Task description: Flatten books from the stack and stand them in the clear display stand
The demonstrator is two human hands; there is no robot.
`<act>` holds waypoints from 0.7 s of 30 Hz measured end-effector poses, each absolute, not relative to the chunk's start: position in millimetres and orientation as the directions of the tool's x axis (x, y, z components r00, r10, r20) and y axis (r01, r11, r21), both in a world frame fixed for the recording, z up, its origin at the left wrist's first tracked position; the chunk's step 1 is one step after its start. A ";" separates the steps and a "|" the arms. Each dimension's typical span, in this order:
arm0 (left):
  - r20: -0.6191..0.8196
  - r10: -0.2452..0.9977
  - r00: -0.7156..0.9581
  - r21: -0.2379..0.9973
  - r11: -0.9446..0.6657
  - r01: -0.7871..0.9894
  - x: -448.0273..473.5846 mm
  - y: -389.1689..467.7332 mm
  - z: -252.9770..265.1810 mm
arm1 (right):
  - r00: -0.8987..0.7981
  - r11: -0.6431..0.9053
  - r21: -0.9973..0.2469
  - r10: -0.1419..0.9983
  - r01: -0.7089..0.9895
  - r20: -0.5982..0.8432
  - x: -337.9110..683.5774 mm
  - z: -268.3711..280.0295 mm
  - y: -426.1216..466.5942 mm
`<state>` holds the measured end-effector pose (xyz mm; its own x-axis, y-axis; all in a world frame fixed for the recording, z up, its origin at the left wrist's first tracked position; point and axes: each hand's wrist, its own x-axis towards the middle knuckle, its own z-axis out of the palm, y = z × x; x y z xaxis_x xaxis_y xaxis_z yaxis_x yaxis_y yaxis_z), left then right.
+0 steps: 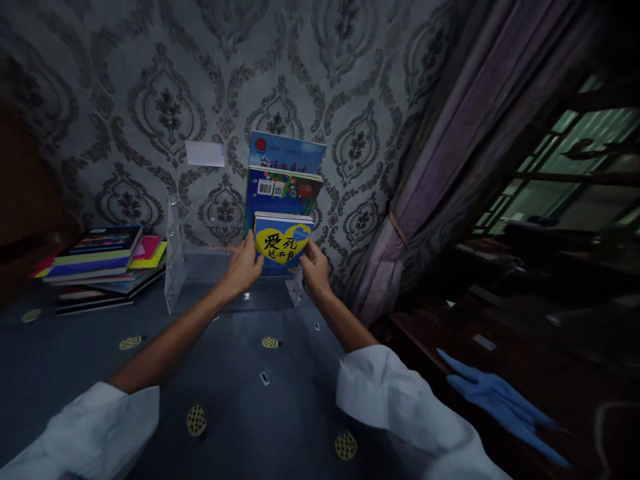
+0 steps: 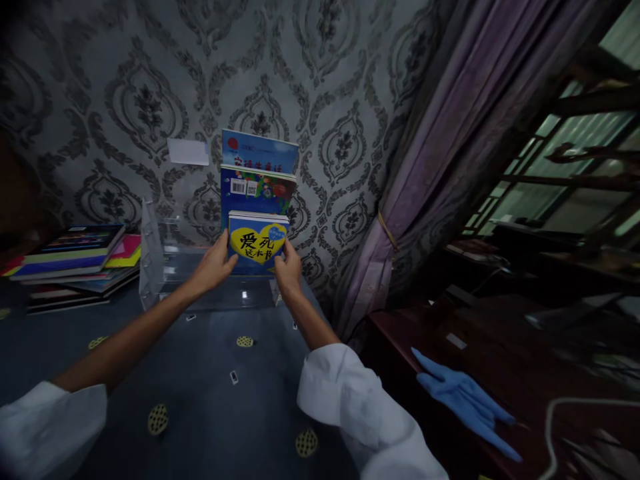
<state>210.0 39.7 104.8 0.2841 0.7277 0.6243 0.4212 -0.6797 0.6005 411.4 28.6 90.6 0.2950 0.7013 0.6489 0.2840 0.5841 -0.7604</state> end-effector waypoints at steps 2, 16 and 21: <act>0.591 0.761 0.268 0.623 -0.641 0.448 205.7 33.7 98.9 | 0.337 0.540 -0.798 0.723 0.268 0.603 413.1 82.5 18.8; 0.627 0.748 0.216 0.350 -0.519 0.780 38.8 -23.8 36.0 | -0.212 0.333 -0.926 0.932 0.178 0.294 348.9 21.3 -86.3; 0.618 0.784 0.054 0.255 -0.265 0.930 -42.9 -15.3 45.2 | -0.422 0.299 -0.943 0.881 0.149 0.213 306.7 11.7 -94.9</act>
<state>-42.9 -15.3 45.2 0.0542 0.7843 0.6181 0.9299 -0.2652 0.2550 306.7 -94.9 11.7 -0.4224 0.8810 0.2129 0.1489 0.2992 -0.9425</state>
